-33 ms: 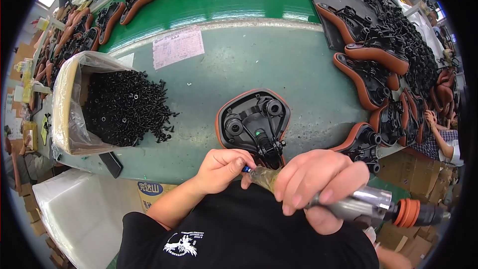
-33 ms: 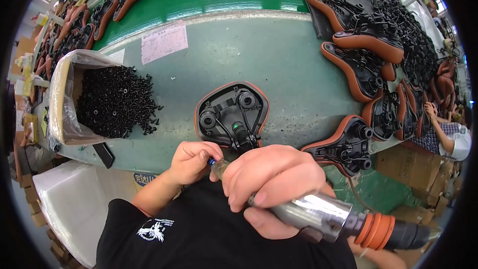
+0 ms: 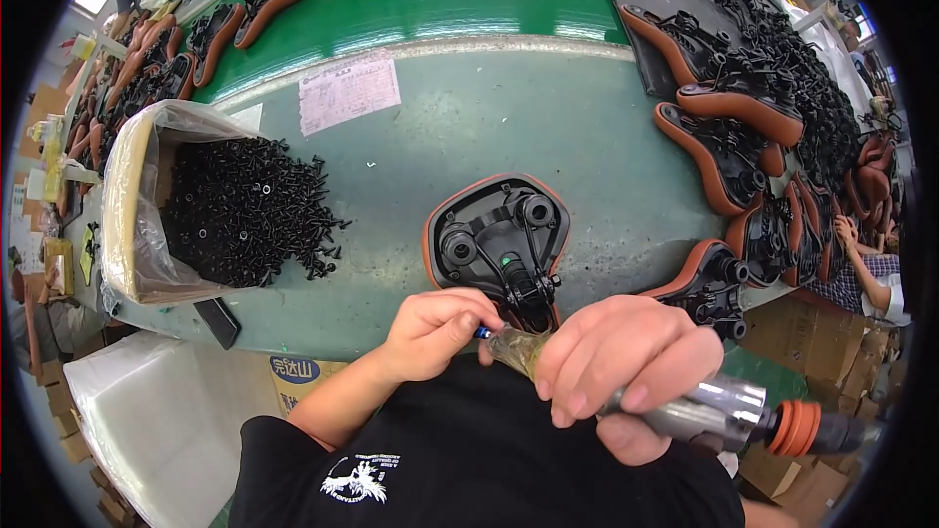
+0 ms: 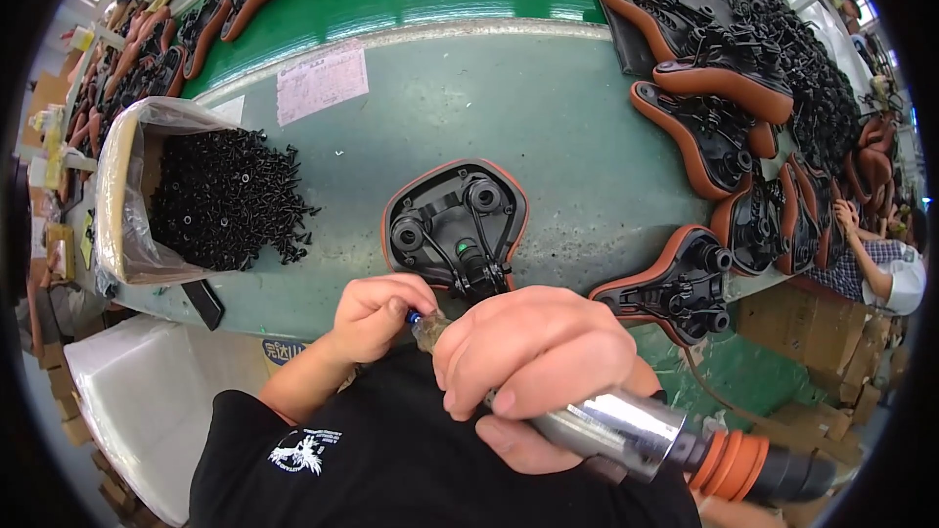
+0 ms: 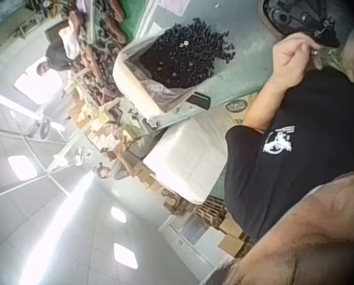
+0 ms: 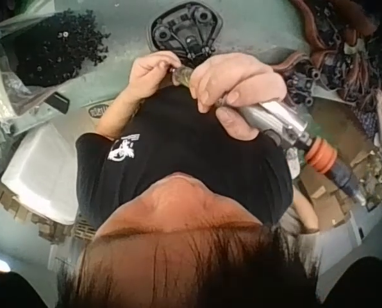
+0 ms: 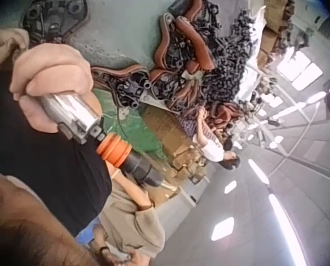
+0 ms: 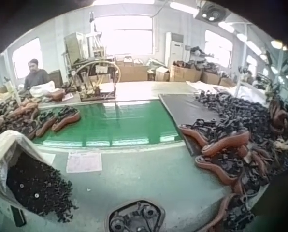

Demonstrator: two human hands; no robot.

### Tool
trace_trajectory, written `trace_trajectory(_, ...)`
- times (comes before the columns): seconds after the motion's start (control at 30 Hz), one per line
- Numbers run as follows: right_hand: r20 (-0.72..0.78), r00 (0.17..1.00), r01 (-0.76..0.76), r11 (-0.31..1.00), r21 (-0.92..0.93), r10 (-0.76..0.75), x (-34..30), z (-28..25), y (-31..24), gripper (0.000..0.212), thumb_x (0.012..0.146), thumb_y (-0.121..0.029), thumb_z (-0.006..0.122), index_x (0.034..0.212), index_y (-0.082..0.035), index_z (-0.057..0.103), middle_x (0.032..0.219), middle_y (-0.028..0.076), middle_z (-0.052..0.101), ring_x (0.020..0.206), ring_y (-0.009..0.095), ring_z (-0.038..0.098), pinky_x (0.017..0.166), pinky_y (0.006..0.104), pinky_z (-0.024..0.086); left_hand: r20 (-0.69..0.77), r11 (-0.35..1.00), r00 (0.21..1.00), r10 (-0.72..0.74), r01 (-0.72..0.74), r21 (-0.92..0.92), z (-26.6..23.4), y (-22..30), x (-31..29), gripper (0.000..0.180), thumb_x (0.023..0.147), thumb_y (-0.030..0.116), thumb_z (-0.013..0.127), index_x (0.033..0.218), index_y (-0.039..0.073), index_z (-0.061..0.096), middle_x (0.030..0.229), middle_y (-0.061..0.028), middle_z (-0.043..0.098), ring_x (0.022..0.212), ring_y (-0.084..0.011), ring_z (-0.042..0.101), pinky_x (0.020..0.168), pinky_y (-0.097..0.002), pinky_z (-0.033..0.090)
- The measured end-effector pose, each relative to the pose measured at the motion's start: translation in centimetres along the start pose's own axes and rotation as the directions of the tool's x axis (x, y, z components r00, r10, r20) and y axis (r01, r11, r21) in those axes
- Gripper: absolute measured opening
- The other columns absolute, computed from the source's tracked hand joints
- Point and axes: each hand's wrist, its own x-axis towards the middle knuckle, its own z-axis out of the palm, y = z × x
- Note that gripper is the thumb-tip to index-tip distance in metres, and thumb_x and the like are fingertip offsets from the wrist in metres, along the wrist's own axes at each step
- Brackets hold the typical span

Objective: Assembling bicycle seats by attaching bolts and components using a pneumatic screwdriver.

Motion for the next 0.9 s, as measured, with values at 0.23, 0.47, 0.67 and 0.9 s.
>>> trace_trajectory(0.23,-0.148,0.989,-0.003,0.983,-0.182,-0.024,0.6,0.4,1.8,0.035,0.084,0.01,0.071,0.111,-0.004,0.054,0.096,0.019,0.069,0.073,0.027,0.069,0.072,0.0446,0.064,0.247,-0.164,0.733,0.634,-0.185,0.969,-2.9,2.4,2.8,0.076,0.07,0.016,0.096,0.136,-0.002,0.064,0.13,-0.0213,0.068,0.12,-0.0415,0.067,0.103,-0.0499,0.054)
trace_trajectory(0.47,-0.119,0.989,-0.118,0.96,-0.252,0.091,0.8,1.3,5.4,0.036,0.091,0.011,0.066,0.118,-0.006,0.049,0.105,0.02,0.066,0.079,0.024,0.07,0.083,0.0455,0.062,0.145,-0.104,0.688,0.711,-0.102,0.989,-5.5,-0.2,4.0,0.052,0.068,0.011,0.089,0.116,0.003,0.069,0.119,-0.0211,0.073,0.111,-0.0414,0.072,0.096,-0.0466,0.061)
trace_trajectory(0.67,-0.148,0.968,-0.24,0.913,-0.33,0.2,1.6,2.4,6.8,0.033,0.096,0.005,0.065,0.118,-0.01,0.046,0.108,0.017,0.062,0.077,0.026,0.067,0.081,0.0467,0.059,0.006,0.063,0.665,0.747,-0.079,0.995,-5.4,-0.7,3.2,0.061,0.064,0.011,0.09,0.119,0.002,0.067,0.127,-0.0184,0.07,0.119,-0.0404,0.068,0.101,-0.047,0.058)
trace_trajectory(0.9,-0.21,0.968,-0.213,0.891,-0.4,0.137,1.9,3.7,7.6,0.028,0.098,-0.005,0.067,0.113,-0.01,0.044,0.101,0.013,0.058,0.069,0.022,0.063,0.075,0.0452,0.058,0.02,0.155,0.648,0.762,-0.212,0.965,-7.2,-1.7,3.3,0.044,0.066,0.007,0.088,0.107,0.002,0.07,0.118,-0.0107,0.069,0.126,-0.0379,0.065,0.104,-0.0457,0.056)
